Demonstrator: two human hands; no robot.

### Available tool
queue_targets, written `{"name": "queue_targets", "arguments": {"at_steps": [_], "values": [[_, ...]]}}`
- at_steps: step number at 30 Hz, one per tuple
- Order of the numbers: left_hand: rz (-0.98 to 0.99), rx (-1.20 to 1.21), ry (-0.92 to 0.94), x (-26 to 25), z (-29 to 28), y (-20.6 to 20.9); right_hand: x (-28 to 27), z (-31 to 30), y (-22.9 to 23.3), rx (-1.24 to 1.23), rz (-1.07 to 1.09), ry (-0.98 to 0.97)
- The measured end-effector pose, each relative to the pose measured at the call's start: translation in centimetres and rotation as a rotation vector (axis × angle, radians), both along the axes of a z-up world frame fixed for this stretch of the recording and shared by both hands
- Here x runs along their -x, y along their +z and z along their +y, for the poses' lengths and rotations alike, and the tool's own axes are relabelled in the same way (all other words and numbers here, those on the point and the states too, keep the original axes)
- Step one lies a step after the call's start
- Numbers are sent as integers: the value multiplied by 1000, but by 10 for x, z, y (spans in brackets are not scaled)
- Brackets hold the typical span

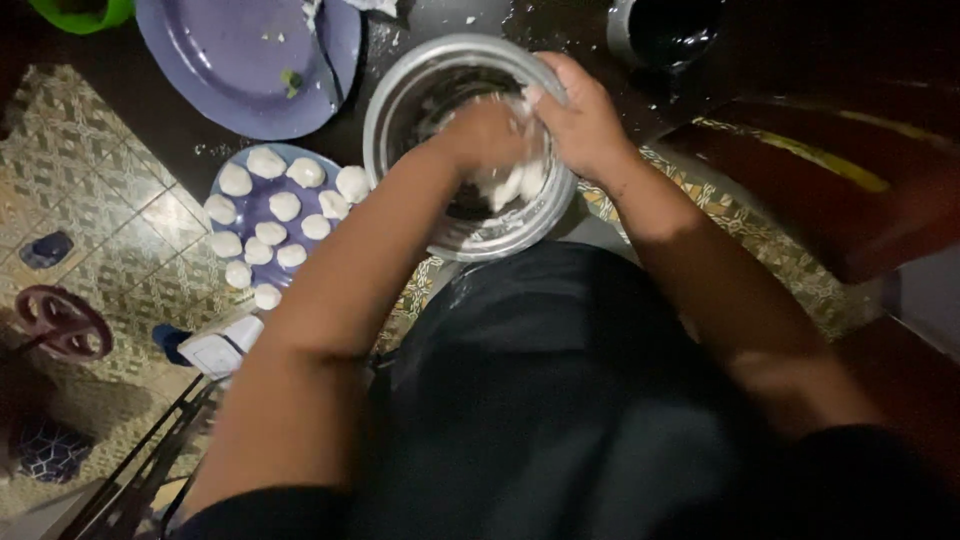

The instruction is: The person kneads white dough in a metal pot by hand while occasionally adding water from a cup.

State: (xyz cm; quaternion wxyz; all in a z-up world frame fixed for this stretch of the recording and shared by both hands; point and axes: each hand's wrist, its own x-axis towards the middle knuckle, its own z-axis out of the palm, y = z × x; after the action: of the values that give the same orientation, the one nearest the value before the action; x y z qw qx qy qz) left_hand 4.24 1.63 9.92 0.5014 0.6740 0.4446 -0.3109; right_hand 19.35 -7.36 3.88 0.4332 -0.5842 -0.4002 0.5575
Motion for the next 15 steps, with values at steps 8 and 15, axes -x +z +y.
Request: {"name": "queue_targets", "arguments": {"at_steps": [8,15], "values": [[28,-369,-390,18,-48,30,-2,9,31,213,-37,63],[122,-520,-163,-3,-58,-18,1,7,17,-2,112,28]]}}
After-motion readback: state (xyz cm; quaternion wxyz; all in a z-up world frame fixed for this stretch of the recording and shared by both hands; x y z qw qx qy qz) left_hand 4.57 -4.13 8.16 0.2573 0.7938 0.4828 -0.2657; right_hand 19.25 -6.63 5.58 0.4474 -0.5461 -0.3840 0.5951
